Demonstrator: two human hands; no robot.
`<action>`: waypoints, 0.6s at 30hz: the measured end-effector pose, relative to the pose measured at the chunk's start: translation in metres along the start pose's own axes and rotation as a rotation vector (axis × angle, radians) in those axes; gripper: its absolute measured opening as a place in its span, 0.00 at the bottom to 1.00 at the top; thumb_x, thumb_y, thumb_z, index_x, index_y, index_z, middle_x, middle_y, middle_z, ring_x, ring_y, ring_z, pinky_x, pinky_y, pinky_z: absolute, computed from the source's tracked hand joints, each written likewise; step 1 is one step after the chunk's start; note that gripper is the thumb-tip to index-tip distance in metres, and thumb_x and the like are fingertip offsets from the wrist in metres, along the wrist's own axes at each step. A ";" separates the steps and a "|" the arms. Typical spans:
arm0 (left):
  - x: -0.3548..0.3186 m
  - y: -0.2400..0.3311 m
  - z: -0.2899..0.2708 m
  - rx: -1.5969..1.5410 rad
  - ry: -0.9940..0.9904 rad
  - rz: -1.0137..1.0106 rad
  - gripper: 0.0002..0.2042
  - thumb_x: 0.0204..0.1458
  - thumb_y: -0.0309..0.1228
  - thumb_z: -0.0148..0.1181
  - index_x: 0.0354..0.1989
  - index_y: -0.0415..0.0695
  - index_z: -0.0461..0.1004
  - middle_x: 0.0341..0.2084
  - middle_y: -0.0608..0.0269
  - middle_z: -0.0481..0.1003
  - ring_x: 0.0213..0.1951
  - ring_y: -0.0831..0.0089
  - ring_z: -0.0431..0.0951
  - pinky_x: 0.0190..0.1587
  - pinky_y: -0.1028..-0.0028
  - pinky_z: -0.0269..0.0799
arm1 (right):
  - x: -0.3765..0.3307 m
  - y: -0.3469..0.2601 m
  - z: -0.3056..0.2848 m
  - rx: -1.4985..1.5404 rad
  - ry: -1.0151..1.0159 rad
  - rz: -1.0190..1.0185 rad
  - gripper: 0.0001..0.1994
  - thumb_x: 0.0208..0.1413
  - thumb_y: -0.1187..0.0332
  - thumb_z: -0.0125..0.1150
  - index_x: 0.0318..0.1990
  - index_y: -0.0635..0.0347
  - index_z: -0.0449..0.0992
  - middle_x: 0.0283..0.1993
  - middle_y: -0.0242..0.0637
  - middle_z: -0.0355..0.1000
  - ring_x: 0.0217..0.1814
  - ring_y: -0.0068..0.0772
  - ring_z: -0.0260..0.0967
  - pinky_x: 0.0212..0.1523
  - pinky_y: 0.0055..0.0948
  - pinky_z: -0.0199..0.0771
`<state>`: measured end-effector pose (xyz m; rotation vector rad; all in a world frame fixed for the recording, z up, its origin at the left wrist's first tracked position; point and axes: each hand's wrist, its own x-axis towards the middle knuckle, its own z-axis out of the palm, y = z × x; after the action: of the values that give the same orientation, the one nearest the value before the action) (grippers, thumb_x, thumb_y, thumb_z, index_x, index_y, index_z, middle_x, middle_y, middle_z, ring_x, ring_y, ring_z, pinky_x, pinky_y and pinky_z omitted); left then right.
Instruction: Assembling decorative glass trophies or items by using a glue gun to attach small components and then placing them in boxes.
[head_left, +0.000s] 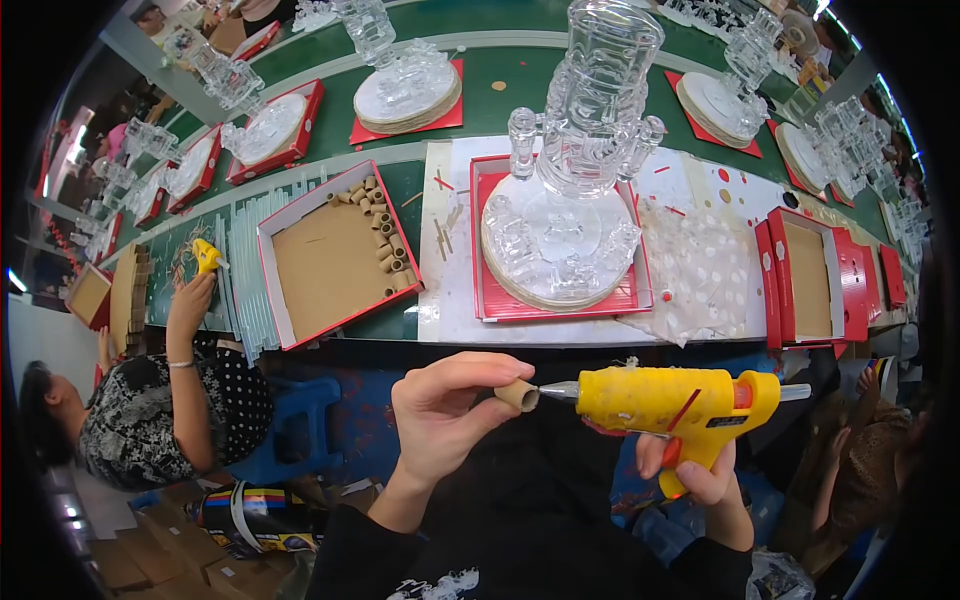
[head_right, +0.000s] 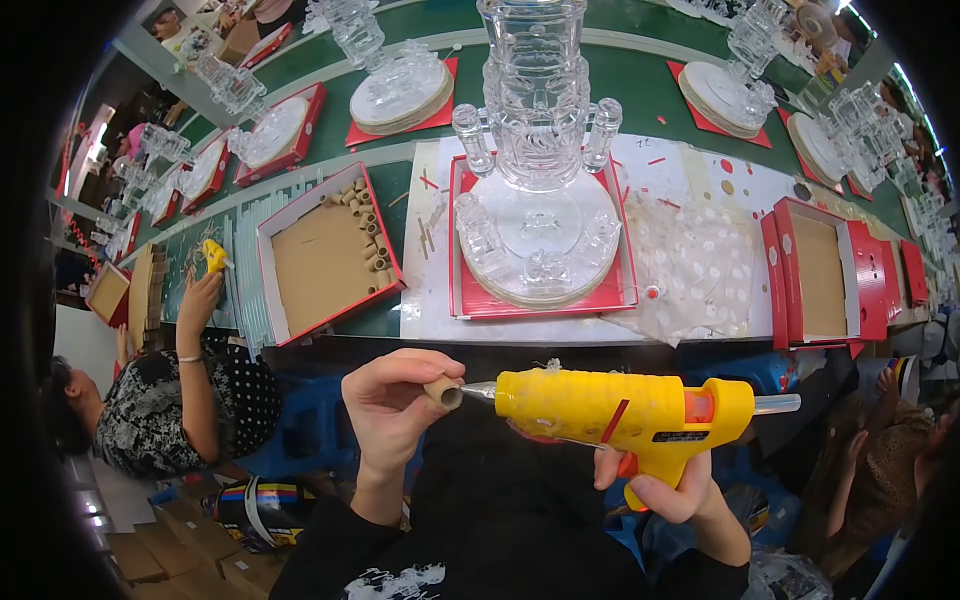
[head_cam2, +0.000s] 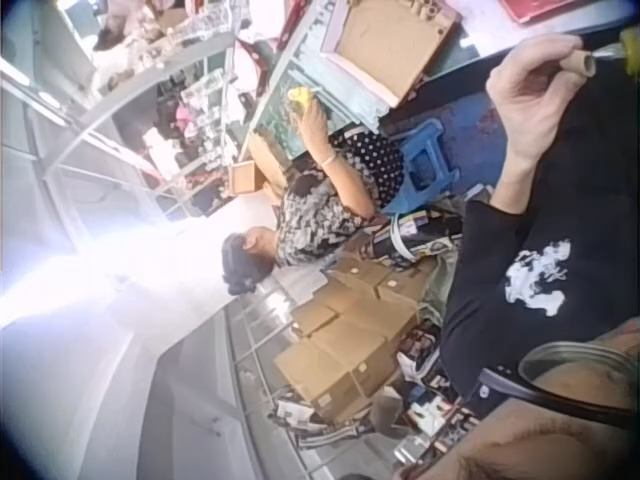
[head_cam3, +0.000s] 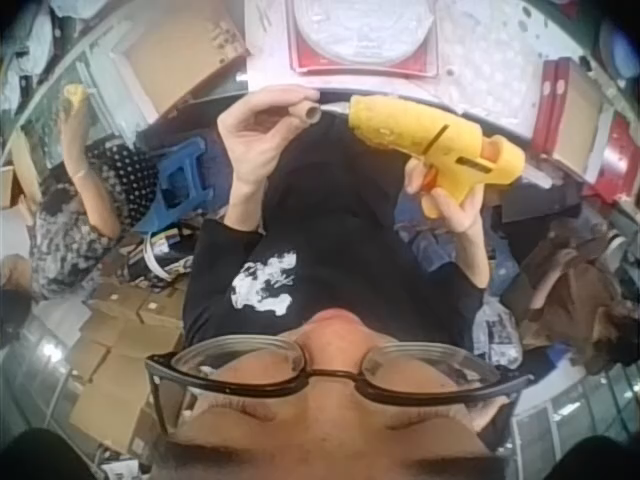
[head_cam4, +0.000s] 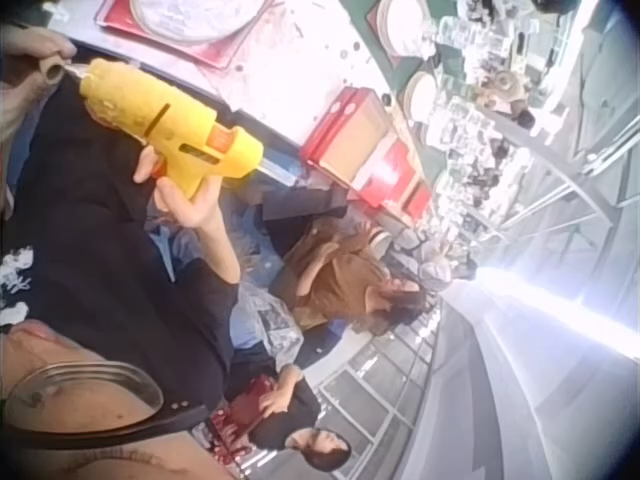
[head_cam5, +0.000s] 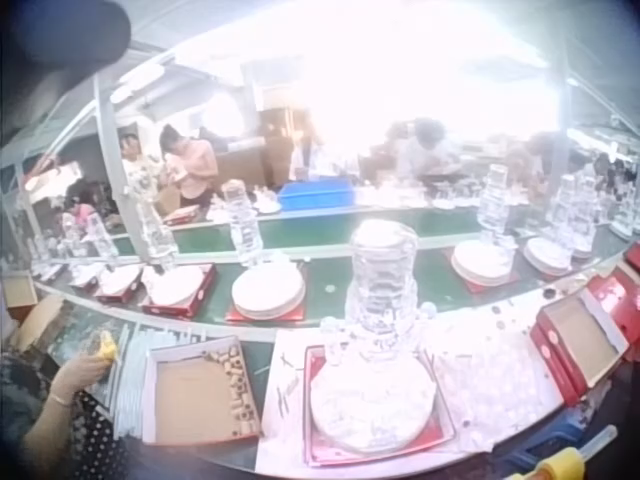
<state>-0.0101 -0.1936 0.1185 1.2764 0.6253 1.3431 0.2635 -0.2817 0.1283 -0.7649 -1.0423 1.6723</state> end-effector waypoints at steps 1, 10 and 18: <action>0.000 0.000 0.000 0.007 0.000 0.000 0.12 0.46 0.22 0.69 0.39 0.37 0.76 0.37 0.49 0.78 0.39 0.67 0.79 0.43 0.74 0.76 | 0.001 0.000 -0.001 -0.005 -0.013 -0.001 0.33 0.43 0.72 0.58 0.61 0.62 0.58 0.37 0.42 0.73 0.38 0.32 0.74 0.44 0.31 0.77; -0.003 -0.003 0.000 0.007 0.007 0.003 0.12 0.46 0.22 0.69 0.39 0.36 0.75 0.37 0.49 0.78 0.38 0.67 0.79 0.42 0.74 0.76 | -0.002 0.002 0.001 0.001 -0.006 0.015 0.34 0.42 0.71 0.58 0.62 0.61 0.58 0.37 0.41 0.73 0.38 0.31 0.74 0.45 0.30 0.76; -0.005 -0.004 0.002 -0.016 0.022 -0.003 0.12 0.46 0.22 0.69 0.39 0.36 0.75 0.37 0.49 0.77 0.38 0.67 0.79 0.42 0.74 0.76 | -0.005 0.004 -0.004 0.004 -0.035 0.037 0.34 0.42 0.71 0.58 0.62 0.61 0.58 0.37 0.40 0.73 0.39 0.30 0.74 0.45 0.29 0.76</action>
<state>-0.0082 -0.1979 0.1140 1.2490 0.6299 1.3587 0.2667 -0.2861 0.1235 -0.7590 -1.0543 1.7246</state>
